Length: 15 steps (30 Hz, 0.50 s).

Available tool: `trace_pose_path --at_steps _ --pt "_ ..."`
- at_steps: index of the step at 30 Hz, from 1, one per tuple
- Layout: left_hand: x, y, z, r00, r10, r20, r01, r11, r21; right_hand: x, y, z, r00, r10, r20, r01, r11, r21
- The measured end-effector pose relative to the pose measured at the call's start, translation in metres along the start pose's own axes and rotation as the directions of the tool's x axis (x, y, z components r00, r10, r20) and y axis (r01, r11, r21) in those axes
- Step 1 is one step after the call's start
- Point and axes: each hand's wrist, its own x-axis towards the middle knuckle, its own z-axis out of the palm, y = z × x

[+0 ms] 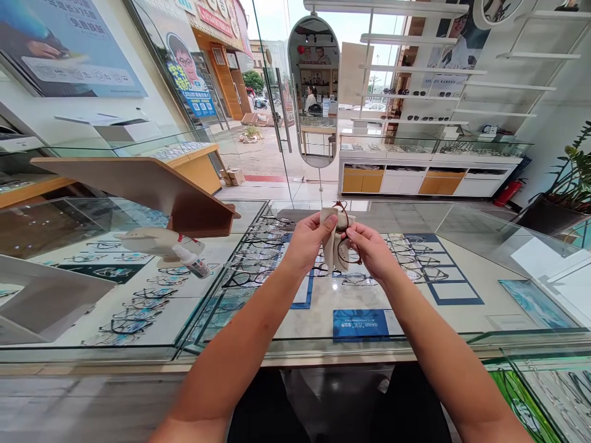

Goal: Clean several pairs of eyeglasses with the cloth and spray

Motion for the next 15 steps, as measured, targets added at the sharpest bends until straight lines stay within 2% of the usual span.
trace_pose_path --at_steps 4,10,15 --pt "0.0021 0.0006 -0.0033 0.998 -0.037 0.048 0.038 0.999 -0.007 0.0007 -0.0003 -0.0008 1.0 0.016 -0.004 -0.015 1.0 0.005" --pt "0.0019 0.0069 -0.007 0.986 -0.037 0.163 0.032 0.999 0.033 0.0013 -0.0017 -0.0049 0.998 0.063 -0.013 -0.062 0.996 0.067" --pt "-0.0026 0.009 -0.0036 0.983 -0.06 0.175 0.054 0.998 0.04 0.0015 -0.0015 -0.0075 0.997 0.08 0.025 -0.081 0.996 0.048"
